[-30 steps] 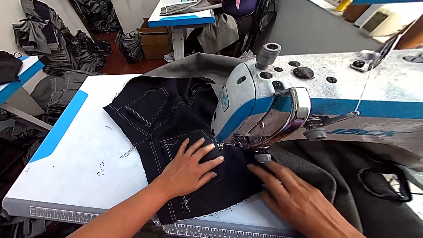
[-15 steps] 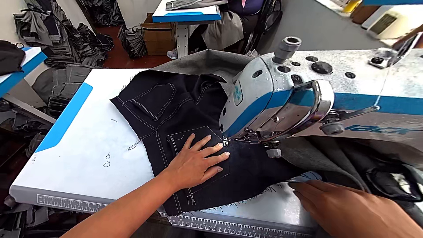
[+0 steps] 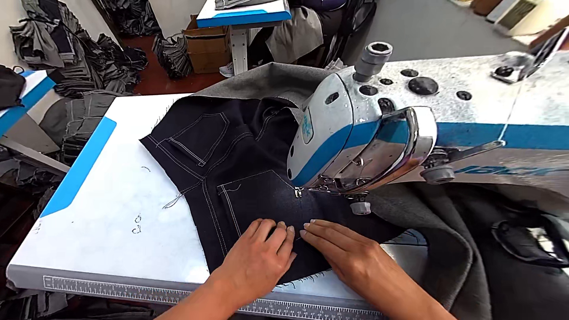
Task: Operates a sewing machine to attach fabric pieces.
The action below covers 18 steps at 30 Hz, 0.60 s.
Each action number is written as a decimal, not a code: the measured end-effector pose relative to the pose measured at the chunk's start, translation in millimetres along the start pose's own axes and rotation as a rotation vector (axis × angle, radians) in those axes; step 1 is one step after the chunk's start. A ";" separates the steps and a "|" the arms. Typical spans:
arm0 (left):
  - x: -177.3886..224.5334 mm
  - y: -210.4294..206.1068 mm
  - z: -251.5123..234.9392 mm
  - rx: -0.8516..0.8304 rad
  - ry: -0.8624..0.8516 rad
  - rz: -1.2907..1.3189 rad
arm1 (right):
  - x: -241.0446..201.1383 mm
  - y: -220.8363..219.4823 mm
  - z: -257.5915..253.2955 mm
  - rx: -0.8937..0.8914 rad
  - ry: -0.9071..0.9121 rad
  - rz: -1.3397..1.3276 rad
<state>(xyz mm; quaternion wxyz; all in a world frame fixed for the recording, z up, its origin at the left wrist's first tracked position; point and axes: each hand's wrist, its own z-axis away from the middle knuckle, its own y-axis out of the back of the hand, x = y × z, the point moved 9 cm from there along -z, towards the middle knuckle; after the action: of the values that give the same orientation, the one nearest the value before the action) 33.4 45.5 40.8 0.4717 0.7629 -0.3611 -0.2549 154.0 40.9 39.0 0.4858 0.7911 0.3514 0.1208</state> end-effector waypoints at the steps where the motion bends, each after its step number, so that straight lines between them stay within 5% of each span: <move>1: 4.9 1.1 -3.4 -0.022 0.021 -0.045 | -0.6 1.2 -1.3 -0.002 0.002 -0.001; 6: 28.3 0.0 -29.8 -0.142 0.096 -0.284 | 18.8 2.4 -22.3 -0.004 -0.106 -0.073; 13: 1.8 -2.2 -36.3 0.088 0.108 -0.154 | 44.2 -13.2 -30.5 -0.108 -0.267 -0.240; 18: -51.3 -17.4 -46.7 -0.396 0.405 0.490 | 47.9 -15.5 -36.1 -0.144 -0.367 -0.325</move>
<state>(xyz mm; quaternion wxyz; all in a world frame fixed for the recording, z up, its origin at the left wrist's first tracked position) 41.6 116.3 47.3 0.7191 0.5827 -0.3762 -0.0433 162.7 102.2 36.6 0.6097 0.6963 0.3702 -0.0798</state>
